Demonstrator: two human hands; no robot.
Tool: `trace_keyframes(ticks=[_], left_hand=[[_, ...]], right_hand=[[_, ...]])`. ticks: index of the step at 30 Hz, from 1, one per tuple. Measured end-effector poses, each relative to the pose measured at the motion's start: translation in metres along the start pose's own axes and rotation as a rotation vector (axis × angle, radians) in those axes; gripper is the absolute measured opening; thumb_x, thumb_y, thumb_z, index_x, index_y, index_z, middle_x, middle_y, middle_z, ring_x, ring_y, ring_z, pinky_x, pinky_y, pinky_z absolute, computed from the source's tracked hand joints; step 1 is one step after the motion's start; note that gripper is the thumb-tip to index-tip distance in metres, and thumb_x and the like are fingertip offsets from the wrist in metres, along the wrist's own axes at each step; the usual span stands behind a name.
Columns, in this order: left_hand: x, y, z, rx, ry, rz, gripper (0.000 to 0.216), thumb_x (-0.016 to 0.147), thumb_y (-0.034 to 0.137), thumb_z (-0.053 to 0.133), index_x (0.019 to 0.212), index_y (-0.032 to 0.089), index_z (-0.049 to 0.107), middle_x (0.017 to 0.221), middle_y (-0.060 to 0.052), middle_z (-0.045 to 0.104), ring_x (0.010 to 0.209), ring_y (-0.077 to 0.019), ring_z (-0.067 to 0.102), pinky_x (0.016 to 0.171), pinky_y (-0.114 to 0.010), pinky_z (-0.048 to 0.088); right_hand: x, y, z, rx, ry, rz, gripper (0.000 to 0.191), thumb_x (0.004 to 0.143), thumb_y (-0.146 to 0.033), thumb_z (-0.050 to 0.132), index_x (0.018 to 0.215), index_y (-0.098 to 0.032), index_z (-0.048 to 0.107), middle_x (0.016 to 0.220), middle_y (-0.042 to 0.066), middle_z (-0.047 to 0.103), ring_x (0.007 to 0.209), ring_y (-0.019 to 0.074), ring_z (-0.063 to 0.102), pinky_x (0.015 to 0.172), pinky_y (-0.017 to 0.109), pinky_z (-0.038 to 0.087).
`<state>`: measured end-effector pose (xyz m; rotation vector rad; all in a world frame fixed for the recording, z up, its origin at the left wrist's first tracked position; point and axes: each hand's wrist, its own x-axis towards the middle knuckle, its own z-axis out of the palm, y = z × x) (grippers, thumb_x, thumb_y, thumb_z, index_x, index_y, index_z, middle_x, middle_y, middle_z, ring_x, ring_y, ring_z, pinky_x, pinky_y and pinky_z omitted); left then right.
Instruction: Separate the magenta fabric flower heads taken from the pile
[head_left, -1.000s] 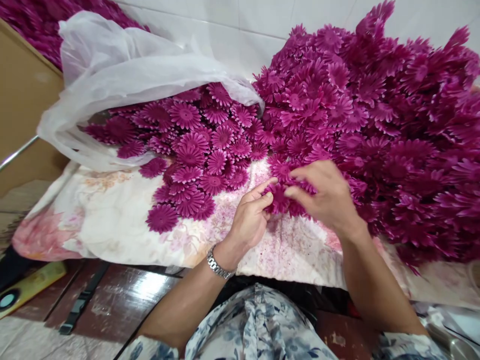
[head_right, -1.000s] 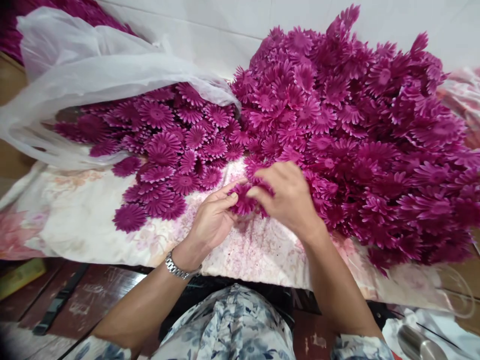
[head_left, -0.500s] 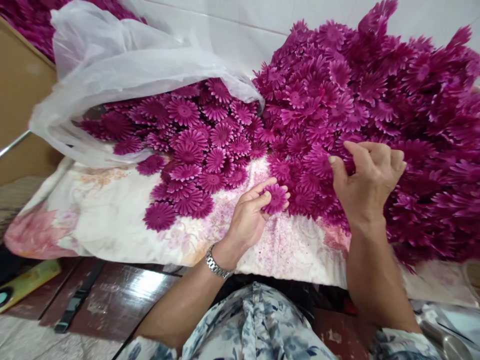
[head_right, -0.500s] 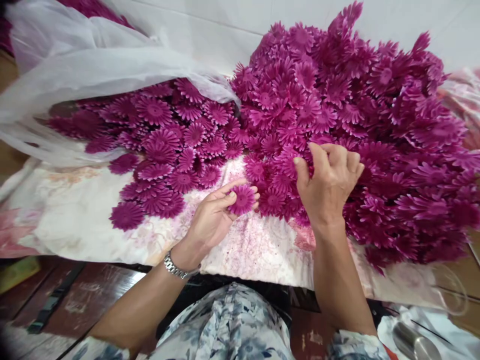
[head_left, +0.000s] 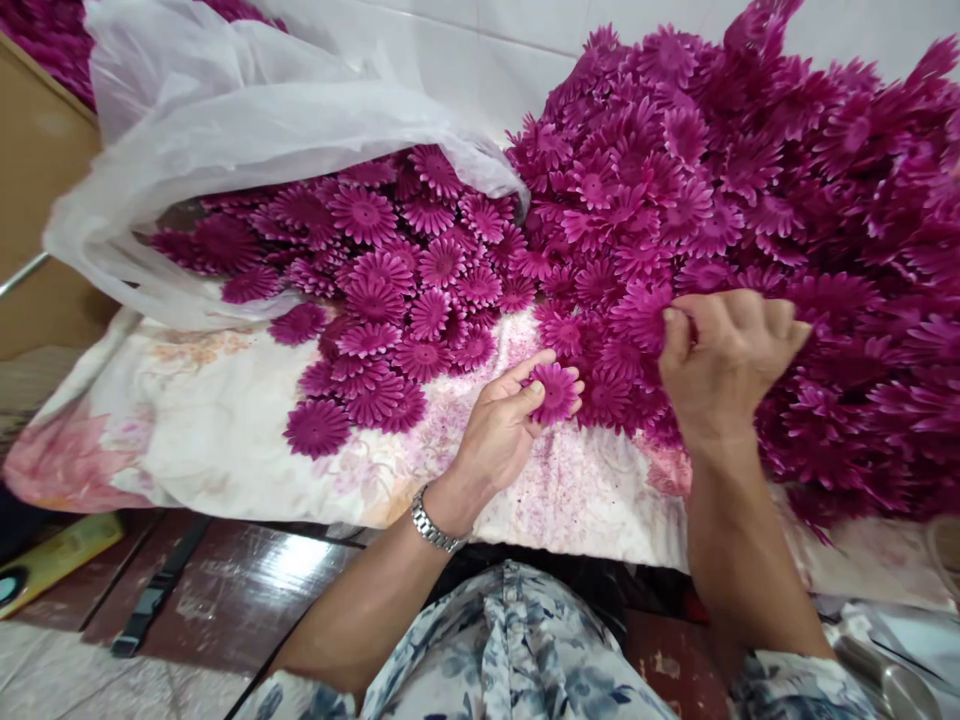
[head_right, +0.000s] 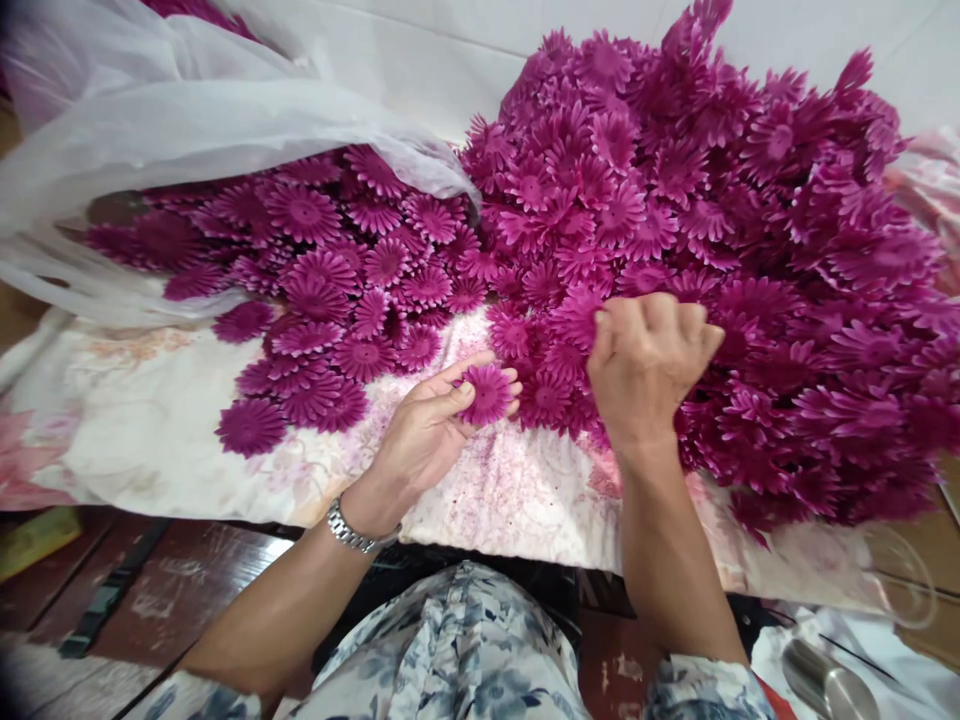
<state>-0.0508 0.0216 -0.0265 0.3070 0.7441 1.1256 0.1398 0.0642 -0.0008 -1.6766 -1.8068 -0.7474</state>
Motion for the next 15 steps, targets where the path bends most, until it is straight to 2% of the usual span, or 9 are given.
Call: trace_keyframes(ticks=[2, 4, 6, 8, 10, 11, 15], left_hand=[[0.0, 0.001, 0.0, -0.016, 0.007, -0.002, 0.037, 0.078, 0.008, 0.056, 0.114, 0.009, 0.059, 0.085, -0.011, 0.073, 0.08, -0.0194, 0.069, 0.083, -0.035, 0.05], [0.001, 0.002, 0.0, -0.017, 0.017, -0.008, 0.037, 0.077, 0.007, 0.055, 0.114, 0.01, 0.06, 0.083, -0.009, 0.072, 0.076, -0.0174, 0.069, 0.077, -0.031, 0.051], [0.002, 0.001, -0.002, -0.009, 0.033, -0.004, 0.037, 0.075, 0.006, 0.056, 0.111, 0.012, 0.063, 0.08, -0.006, 0.071, 0.069, -0.0136, 0.066, 0.066, -0.025, 0.05], [0.004, 0.0, -0.003, -0.003, 0.049, 0.007, 0.034, 0.073, 0.006, 0.057, 0.106, 0.012, 0.066, 0.081, -0.005, 0.07, 0.066, -0.0108, 0.062, 0.059, -0.021, 0.047], [0.005, -0.001, -0.003, 0.001, 0.048, 0.007, 0.033, 0.071, 0.005, 0.058, 0.102, 0.011, 0.067, 0.082, -0.005, 0.069, 0.068, -0.0103, 0.061, 0.06, -0.019, 0.047], [0.005, -0.002, -0.002, 0.002, 0.038, 0.007, 0.032, 0.07, 0.005, 0.058, 0.101, 0.01, 0.068, 0.082, -0.006, 0.069, 0.07, -0.0104, 0.061, 0.063, -0.019, 0.047], [0.004, -0.004, 0.0, 0.018, -0.007, 0.046, 0.021, 0.07, 0.006, 0.06, 0.087, 0.012, 0.07, 0.075, -0.004, 0.066, 0.067, -0.0101, 0.058, 0.064, -0.021, 0.049]], right_hand=[[0.004, 0.006, -0.005, -0.047, 0.047, 0.023, 0.022, 0.084, -0.038, 0.057, 0.094, -0.019, 0.066, 0.092, 0.013, 0.063, 0.087, 0.0276, 0.048, 0.071, 0.039, 0.028], [0.002, -0.003, -0.009, 0.075, 0.071, -0.103, 0.028, 0.084, -0.039, 0.058, 0.103, -0.018, 0.063, 0.095, 0.013, 0.065, 0.088, 0.0267, 0.05, 0.074, 0.04, 0.031], [-0.003, -0.022, -0.01, 0.293, -0.019, -0.304, 0.024, 0.085, -0.038, 0.058, 0.098, -0.019, 0.063, 0.086, 0.008, 0.066, 0.082, 0.0217, 0.052, 0.075, 0.037, 0.034], [-0.01, -0.04, -0.008, 0.446, -0.229, -0.436, 0.016, 0.086, -0.034, 0.057, 0.09, -0.02, 0.064, 0.078, 0.003, 0.064, 0.076, 0.0177, 0.05, 0.072, 0.034, 0.034], [-0.016, -0.052, -0.004, 0.49, -0.39, -0.47, 0.015, 0.089, -0.028, 0.053, 0.083, -0.019, 0.063, 0.076, 0.002, 0.062, 0.074, 0.0163, 0.048, 0.07, 0.033, 0.033], [-0.017, -0.054, -0.002, 0.495, -0.411, -0.47, 0.017, 0.089, -0.026, 0.051, 0.081, -0.019, 0.063, 0.076, 0.002, 0.061, 0.074, 0.0161, 0.047, 0.07, 0.032, 0.032], [-0.017, -0.048, 0.001, 0.511, -0.315, -0.427, 0.02, 0.091, -0.028, 0.05, 0.083, -0.019, 0.065, 0.076, 0.002, 0.063, 0.072, 0.0161, 0.047, 0.07, 0.033, 0.032]])
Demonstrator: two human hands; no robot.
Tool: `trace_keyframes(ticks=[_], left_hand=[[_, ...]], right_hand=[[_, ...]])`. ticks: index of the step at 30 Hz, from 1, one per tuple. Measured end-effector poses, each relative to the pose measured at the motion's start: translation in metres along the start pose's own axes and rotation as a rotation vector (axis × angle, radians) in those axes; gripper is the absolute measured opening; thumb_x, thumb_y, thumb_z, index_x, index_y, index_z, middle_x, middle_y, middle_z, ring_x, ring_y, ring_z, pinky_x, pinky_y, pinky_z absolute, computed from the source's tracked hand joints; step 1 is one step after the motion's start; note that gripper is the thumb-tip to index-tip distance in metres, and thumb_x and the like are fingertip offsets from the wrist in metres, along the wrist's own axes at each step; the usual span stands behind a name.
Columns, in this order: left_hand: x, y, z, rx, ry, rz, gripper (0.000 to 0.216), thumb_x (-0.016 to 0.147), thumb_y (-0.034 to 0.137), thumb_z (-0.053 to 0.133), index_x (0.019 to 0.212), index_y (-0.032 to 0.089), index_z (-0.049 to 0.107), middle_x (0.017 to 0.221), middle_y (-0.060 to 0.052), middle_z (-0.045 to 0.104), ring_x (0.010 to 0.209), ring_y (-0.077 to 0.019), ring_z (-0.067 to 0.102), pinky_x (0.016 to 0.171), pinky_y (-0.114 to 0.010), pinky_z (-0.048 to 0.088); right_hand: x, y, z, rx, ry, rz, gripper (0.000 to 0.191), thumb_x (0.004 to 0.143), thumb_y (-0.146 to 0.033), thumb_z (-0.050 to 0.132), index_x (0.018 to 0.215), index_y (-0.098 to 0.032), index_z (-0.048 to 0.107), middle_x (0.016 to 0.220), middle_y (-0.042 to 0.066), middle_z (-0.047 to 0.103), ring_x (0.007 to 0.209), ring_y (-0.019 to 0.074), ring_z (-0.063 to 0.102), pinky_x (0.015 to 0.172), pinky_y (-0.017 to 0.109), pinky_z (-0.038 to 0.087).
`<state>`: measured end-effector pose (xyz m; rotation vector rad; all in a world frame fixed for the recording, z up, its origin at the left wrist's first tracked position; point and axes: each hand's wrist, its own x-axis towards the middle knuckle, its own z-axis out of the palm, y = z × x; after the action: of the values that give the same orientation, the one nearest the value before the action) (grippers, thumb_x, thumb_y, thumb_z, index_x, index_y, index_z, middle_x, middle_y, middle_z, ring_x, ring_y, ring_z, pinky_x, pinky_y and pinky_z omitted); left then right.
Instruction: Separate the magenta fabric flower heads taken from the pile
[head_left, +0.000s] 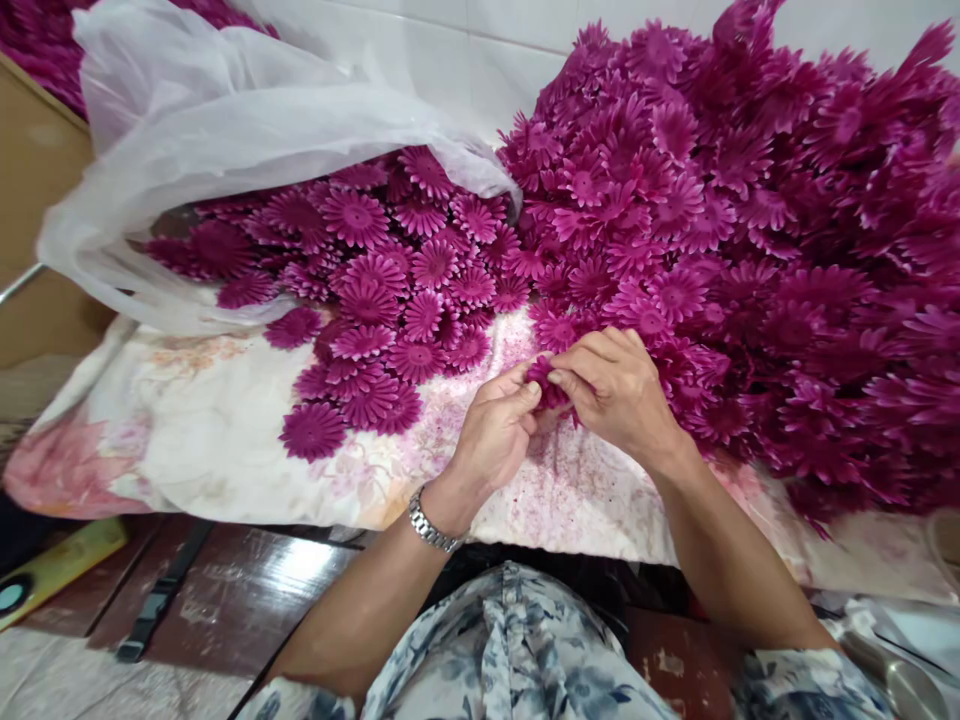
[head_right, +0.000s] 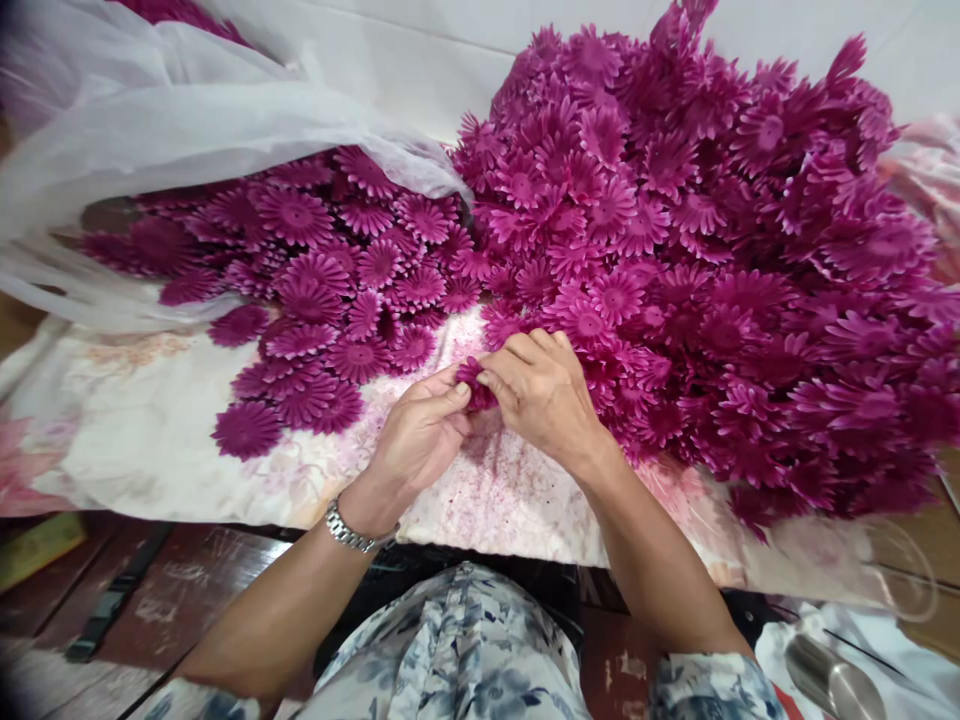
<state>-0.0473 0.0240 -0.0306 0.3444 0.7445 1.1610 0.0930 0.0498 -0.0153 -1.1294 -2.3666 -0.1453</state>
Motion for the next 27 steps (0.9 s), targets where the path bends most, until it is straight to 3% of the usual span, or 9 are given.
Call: trace_keyframes(ticks=[6, 10, 13, 17, 23, 27], left_hand=[[-0.0008, 0.0021, -0.0012, -0.011, 0.045, -0.007, 0.024, 0.068, 0.007, 0.063, 0.089, 0.013, 0.071, 0.073, -0.002, 0.066, 0.066, -0.0085, 0.058, 0.055, -0.016, 0.045], [-0.001, 0.0041, -0.0003, -0.016, 0.046, 0.036, 0.012, 0.069, 0.011, 0.065, 0.078, 0.012, 0.072, 0.069, -0.002, 0.067, 0.061, -0.0082, 0.057, 0.057, -0.018, 0.046], [-0.0016, 0.004, -0.0004, -0.028, 0.05, 0.086, 0.012, 0.069, 0.011, 0.064, 0.078, 0.013, 0.072, 0.071, -0.002, 0.067, 0.062, -0.0081, 0.056, 0.06, -0.018, 0.046], [-0.0034, 0.002, -0.0017, -0.012, 0.006, 0.083, 0.006, 0.069, 0.013, 0.067, 0.073, 0.014, 0.071, 0.07, -0.001, 0.066, 0.065, -0.0077, 0.057, 0.063, -0.018, 0.045], [-0.0037, -0.0007, -0.0039, 0.063, 0.04, 0.067, 0.018, 0.064, 0.011, 0.07, 0.081, 0.016, 0.074, 0.071, 0.0, 0.068, 0.065, -0.0076, 0.056, 0.063, -0.018, 0.043], [-0.0029, 0.0002, -0.0058, 0.055, 0.071, 0.084, 0.013, 0.066, 0.013, 0.068, 0.078, 0.015, 0.073, 0.067, -0.001, 0.068, 0.062, -0.0082, 0.056, 0.061, -0.019, 0.043]], right_hand=[[-0.0019, 0.0012, -0.0023, 0.121, -0.035, -0.002, 0.016, 0.09, -0.027, 0.05, 0.087, -0.018, 0.064, 0.079, 0.003, 0.064, 0.073, 0.0155, 0.052, 0.07, 0.031, 0.035], [-0.0022, 0.0017, 0.0006, 0.189, -0.012, 0.003, 0.017, 0.087, -0.034, 0.055, 0.091, -0.018, 0.059, 0.081, 0.003, 0.064, 0.077, 0.0167, 0.054, 0.072, 0.032, 0.037], [-0.001, 0.0013, 0.0025, 0.182, -0.01, -0.013, 0.021, 0.086, -0.039, 0.057, 0.083, -0.018, 0.058, 0.078, 0.003, 0.061, 0.075, 0.017, 0.052, 0.071, 0.032, 0.037], [0.0017, -0.0006, 0.0019, 0.223, -0.028, 0.007, 0.019, 0.085, -0.031, 0.059, 0.071, -0.019, 0.053, 0.069, 0.0, 0.055, 0.067, 0.0146, 0.048, 0.067, 0.03, 0.035], [0.003, -0.004, -0.0025, 0.317, -0.071, 0.074, 0.015, 0.083, -0.018, 0.057, 0.069, -0.019, 0.054, 0.065, -0.001, 0.053, 0.064, 0.0124, 0.048, 0.064, 0.027, 0.037], [0.0034, -0.0017, -0.0072, 0.229, 0.024, 0.083, 0.016, 0.083, -0.018, 0.054, 0.067, -0.019, 0.055, 0.064, 0.0, 0.058, 0.063, 0.0137, 0.051, 0.064, 0.029, 0.039]])
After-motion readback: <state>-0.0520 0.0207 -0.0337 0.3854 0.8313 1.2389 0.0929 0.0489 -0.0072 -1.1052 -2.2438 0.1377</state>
